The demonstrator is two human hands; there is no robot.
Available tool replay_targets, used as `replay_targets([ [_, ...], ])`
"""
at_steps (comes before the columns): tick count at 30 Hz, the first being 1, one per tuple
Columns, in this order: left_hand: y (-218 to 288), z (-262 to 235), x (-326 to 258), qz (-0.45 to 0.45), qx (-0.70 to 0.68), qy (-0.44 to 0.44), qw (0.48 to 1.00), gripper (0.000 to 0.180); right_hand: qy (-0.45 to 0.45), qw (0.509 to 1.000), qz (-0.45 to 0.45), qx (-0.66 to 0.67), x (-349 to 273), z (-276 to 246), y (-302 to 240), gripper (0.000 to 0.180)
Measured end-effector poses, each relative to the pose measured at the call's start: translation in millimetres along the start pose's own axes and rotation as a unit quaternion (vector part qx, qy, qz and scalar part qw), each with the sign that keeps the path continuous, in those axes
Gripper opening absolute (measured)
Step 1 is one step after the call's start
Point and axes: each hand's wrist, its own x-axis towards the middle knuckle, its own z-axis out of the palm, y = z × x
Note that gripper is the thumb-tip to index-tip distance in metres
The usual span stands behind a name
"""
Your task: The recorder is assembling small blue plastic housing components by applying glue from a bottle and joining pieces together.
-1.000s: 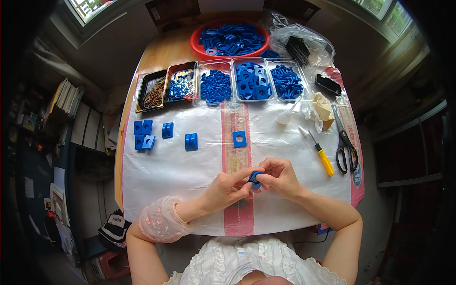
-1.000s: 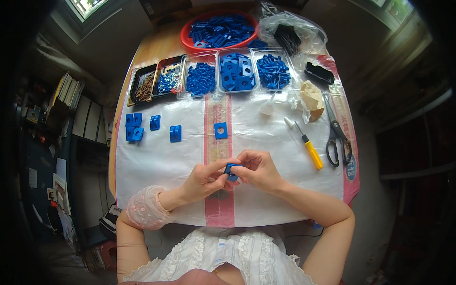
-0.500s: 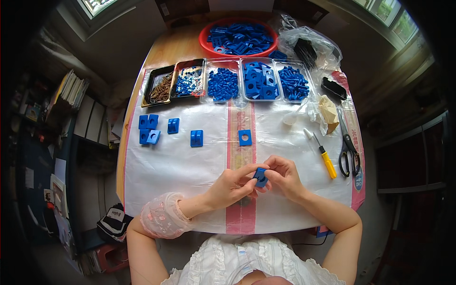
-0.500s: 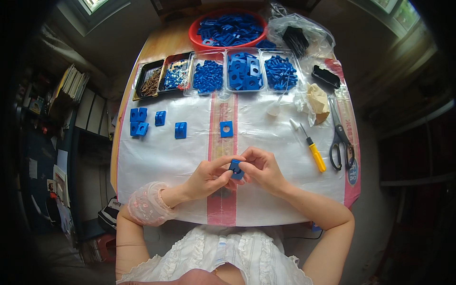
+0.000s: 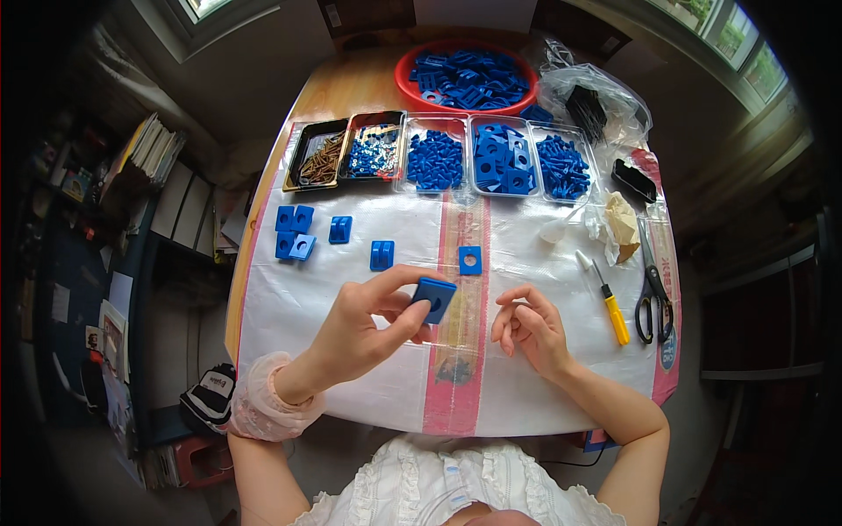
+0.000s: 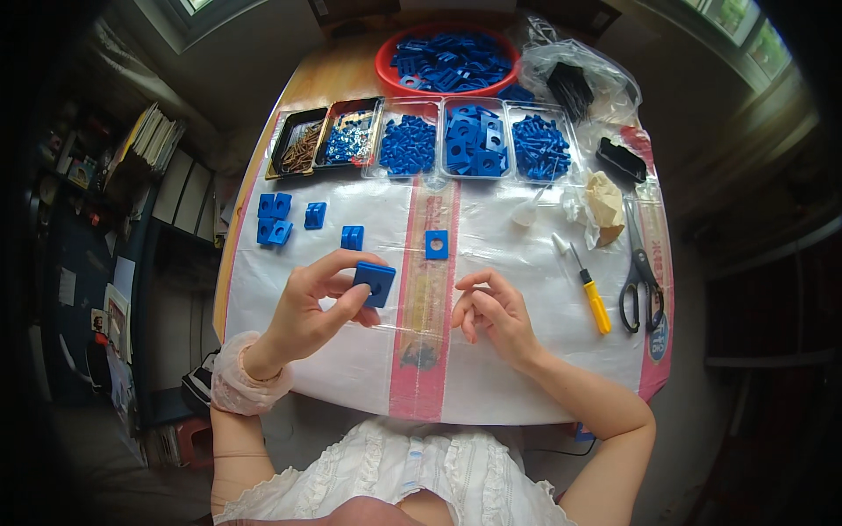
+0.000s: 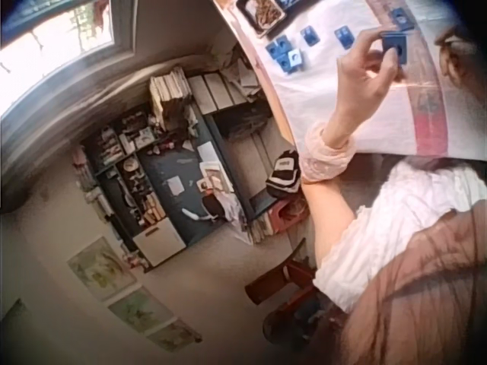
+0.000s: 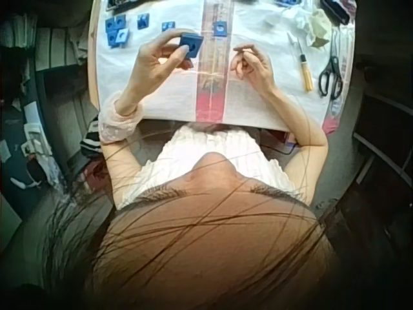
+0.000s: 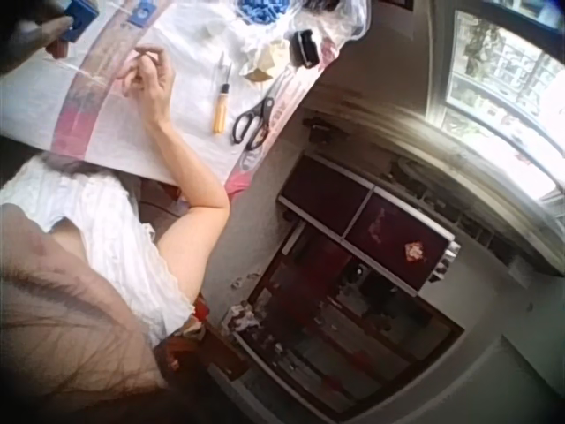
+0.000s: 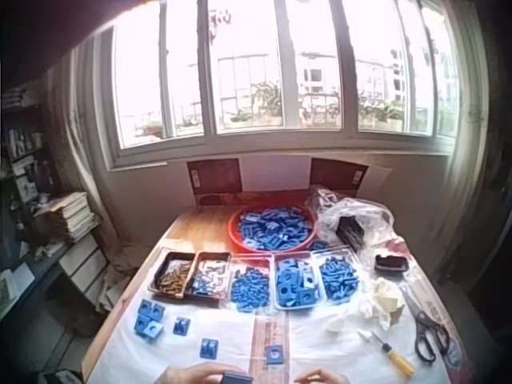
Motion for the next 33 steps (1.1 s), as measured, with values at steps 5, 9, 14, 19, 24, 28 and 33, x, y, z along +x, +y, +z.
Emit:
replay_targets([
  [5, -27, -50, -21, -0.073, 0.202, 0.175, 0.961, 0.026, -0.005, 1.0, 0.006, 0.002, 1, 2, -2, 0.024],
  [9, -60, -92, -47, -0.143, 0.274, 0.272, 0.911, 0.024, 0.007, 1.0, 0.012, -0.004, 0, 3, -4, 0.023],
  [14, -97, -135, -73, -0.21, 0.22, 0.314, 0.899, 0.014, 0.003, 1.0, 0.011, -0.013, 1, 3, -3, 0.023],
  [19, -116, -154, -76, -0.255, 0.165, 0.277, 0.912, 0.011, 0.002, 1.0, 0.011, -0.008, 1, 2, -2, 0.023],
  [24, -114, -155, -69, -0.255, 0.173, 0.255, 0.916, 0.012, 0.001, 1.0, 0.014, -0.011, 0, 1, -2, 0.023],
  [28, -117, -153, -67, -0.24, 0.181, 0.263, 0.917, 0.017, -0.004, 1.0, 0.015, -0.014, 1, 1, -1, 0.021],
  [33, -123, -158, -76, -0.21, 0.143, 0.284, 0.925, 0.024, 0.0, 0.999, 0.023, -0.023, 0, 1, -2, 0.022],
])
